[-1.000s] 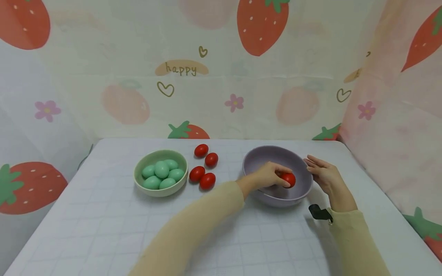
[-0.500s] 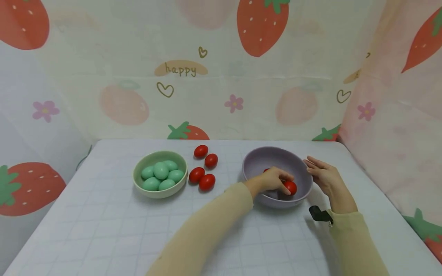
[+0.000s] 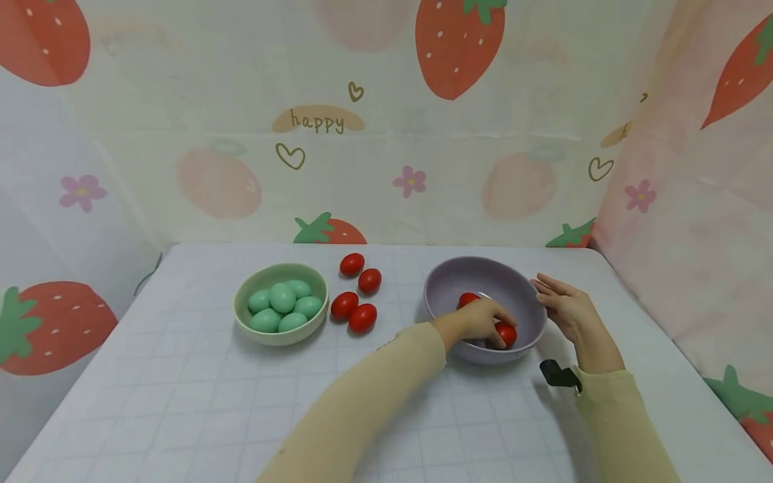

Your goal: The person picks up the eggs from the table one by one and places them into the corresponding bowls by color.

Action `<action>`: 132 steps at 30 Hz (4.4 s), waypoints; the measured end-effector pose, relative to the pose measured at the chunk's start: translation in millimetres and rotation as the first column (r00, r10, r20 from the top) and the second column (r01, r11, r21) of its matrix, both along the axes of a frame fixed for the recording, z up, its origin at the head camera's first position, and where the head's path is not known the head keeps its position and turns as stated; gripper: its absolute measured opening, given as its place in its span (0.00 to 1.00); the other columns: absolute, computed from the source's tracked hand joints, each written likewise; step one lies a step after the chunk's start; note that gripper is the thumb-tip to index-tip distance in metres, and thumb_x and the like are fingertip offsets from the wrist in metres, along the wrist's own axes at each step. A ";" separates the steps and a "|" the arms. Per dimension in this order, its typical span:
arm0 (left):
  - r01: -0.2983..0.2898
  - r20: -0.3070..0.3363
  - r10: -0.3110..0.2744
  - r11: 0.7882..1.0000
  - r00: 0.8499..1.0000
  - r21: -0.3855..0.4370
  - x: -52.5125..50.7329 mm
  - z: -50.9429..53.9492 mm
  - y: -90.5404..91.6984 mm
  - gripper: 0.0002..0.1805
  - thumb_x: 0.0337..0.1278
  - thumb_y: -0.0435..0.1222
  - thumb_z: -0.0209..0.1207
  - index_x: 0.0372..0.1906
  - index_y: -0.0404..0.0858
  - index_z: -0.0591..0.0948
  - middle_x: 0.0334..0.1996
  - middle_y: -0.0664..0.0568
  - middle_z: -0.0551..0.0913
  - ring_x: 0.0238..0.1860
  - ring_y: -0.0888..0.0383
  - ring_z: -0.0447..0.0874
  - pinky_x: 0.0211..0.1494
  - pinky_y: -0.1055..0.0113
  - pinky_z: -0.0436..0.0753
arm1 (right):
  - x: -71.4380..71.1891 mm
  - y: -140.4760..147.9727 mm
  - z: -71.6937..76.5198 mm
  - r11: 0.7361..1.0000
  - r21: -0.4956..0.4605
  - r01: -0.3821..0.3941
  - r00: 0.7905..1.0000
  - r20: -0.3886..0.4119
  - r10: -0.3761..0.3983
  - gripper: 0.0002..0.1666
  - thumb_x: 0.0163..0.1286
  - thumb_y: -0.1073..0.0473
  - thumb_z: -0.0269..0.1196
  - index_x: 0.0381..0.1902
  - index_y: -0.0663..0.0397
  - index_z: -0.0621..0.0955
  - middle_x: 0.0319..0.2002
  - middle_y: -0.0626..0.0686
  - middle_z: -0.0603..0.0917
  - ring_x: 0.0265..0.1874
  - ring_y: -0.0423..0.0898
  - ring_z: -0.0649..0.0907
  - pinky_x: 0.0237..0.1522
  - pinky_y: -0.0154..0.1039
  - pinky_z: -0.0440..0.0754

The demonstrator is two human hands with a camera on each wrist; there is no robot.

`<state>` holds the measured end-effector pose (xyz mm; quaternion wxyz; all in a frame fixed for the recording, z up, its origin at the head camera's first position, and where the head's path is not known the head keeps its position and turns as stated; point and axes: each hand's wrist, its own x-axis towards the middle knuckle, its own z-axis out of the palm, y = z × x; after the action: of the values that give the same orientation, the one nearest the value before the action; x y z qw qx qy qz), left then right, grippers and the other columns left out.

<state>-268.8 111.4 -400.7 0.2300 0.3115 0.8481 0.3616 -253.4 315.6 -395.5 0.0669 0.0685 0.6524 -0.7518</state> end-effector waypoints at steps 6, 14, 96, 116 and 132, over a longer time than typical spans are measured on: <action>0.030 -0.065 -0.034 0.997 0.997 -0.065 4.1 5.0 -1.1 0.24 0.51 0.31 0.70 0.56 0.44 0.84 0.53 0.54 0.82 0.49 0.63 0.74 0.52 0.77 0.70 | -0.9 -1.0 0.0 1.000 0.011 -0.003 1.000 -0.003 0.003 0.41 0.70 0.74 0.55 0.74 0.67 0.49 0.37 0.33 0.84 0.40 0.27 0.81 0.58 0.30 0.73; 0.057 -0.146 -0.076 0.990 0.986 -0.129 5.4 7.5 -3.8 0.23 0.54 0.33 0.69 0.57 0.45 0.83 0.54 0.55 0.82 0.51 0.62 0.74 0.53 0.77 0.69 | 0.2 -1.3 1.3 1.000 0.016 -0.005 1.000 0.003 0.005 0.41 0.70 0.74 0.55 0.74 0.66 0.49 0.40 0.35 0.84 0.43 0.28 0.81 0.60 0.33 0.73; -0.457 -0.304 0.438 0.889 0.846 0.011 47.1 -28.1 -207.7 0.34 0.56 0.29 0.65 0.69 0.40 0.70 0.71 0.45 0.64 0.70 0.45 0.61 0.60 0.49 0.76 | 3.2 -1.9 -0.1 0.993 -0.112 -0.038 0.998 -0.057 0.031 0.30 0.68 0.77 0.56 0.30 0.32 0.86 0.36 0.36 0.86 0.38 0.29 0.82 0.42 0.25 0.78; -0.420 -0.312 0.384 0.906 0.869 -0.058 30.0 -29.2 -200.0 0.26 0.57 0.28 0.64 0.62 0.40 0.77 0.67 0.39 0.68 0.68 0.41 0.63 0.60 0.44 0.74 | -0.6 -0.6 0.0 1.000 -0.011 -0.019 0.999 -0.048 0.018 0.33 0.68 0.74 0.57 0.67 0.44 0.71 0.42 0.38 0.85 0.40 0.28 0.82 0.43 0.26 0.78; -0.427 -0.265 0.407 0.904 0.874 -0.020 26.9 -24.5 -194.3 0.27 0.55 0.31 0.67 0.62 0.42 0.79 0.63 0.42 0.73 0.63 0.43 0.68 0.57 0.47 0.78 | -1.3 -0.3 0.7 1.000 0.005 -0.008 0.999 -0.038 0.008 0.38 0.68 0.74 0.58 0.73 0.59 0.58 0.49 0.42 0.82 0.39 0.28 0.82 0.43 0.26 0.78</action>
<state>-241.9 -83.0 -425.2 0.0478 0.1558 0.9311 0.3262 -254.7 315.3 -394.8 0.0571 0.0517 0.6557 -0.7510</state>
